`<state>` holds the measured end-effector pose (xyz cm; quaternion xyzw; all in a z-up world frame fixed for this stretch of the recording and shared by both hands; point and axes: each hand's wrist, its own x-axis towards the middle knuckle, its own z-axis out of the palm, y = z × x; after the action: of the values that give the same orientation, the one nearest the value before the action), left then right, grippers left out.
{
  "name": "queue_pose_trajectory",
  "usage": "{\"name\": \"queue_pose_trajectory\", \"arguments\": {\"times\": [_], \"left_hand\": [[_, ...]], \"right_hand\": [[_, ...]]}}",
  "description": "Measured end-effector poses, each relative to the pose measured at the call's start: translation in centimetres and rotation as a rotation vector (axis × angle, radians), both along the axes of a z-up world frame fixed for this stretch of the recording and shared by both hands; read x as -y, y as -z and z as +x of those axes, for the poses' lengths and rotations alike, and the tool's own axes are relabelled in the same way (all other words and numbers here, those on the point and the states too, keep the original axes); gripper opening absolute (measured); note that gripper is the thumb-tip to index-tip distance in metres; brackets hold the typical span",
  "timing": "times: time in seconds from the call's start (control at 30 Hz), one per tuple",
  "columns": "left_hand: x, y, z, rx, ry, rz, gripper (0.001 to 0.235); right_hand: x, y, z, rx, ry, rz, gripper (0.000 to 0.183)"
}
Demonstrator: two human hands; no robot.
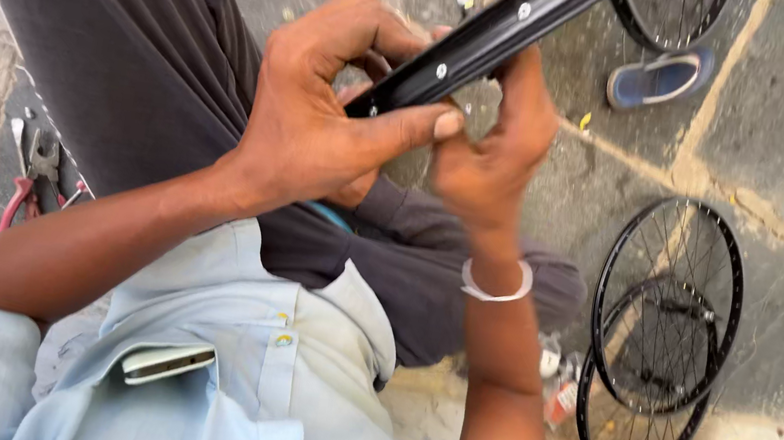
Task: The person is assembling a bicycle wheel by hand, threading spokes through the rim and securing them to the hub. The person works on a single wheel held in their lap, manipulating the spokes and rim to complete the assembly.
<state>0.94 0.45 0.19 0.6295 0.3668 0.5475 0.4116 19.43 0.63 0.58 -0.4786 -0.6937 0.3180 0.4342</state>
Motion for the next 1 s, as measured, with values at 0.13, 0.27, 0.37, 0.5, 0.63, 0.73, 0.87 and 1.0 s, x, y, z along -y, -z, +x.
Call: {"name": "queue_pose_trajectory", "arguments": {"times": [0.13, 0.27, 0.37, 0.5, 0.63, 0.73, 0.87, 1.0], "left_hand": [[0.4, -0.5, -0.1, 0.038, -0.002, 0.008, 0.043], [-1.2, -0.2, -0.9, 0.006, 0.170, 0.126, 0.038], [-1.8, -0.7, -0.8, -0.097, 0.160, 0.208, 0.032], [-2.6, -1.8, -0.1, -0.207, -0.030, 0.302, 0.039], [-1.5, -1.4, -0.2, -0.217, -0.045, 0.231, 0.038], [0.7, -0.5, -0.6, -0.126, -0.054, 0.145, 0.043], [0.7, 0.2, -1.3, -0.095, -0.099, 0.170, 0.043], [0.3, 0.5, -1.1, -0.094, -0.071, 0.145, 0.038]], "right_hand": [[0.0, 3.8, -4.1, 0.141, 0.454, 0.531, 0.034], [2.6, 5.9, -7.8, -0.016, 0.510, 0.534, 0.037], [3.0, 6.8, -7.2, -0.101, 0.454, 0.504, 0.035], [1.5, 7.7, -5.2, -0.300, 0.546, 0.377, 0.039], [0.8, 7.8, -3.6, -0.537, 0.383, 0.211, 0.045], [1.2, 7.8, -2.1, -0.537, 0.157, 0.047, 0.042], [-0.1, 5.0, 0.0, -0.646, -0.240, -0.126, 0.049], [-1.4, 3.1, 0.3, -0.500, -0.338, -0.137, 0.046]]}}
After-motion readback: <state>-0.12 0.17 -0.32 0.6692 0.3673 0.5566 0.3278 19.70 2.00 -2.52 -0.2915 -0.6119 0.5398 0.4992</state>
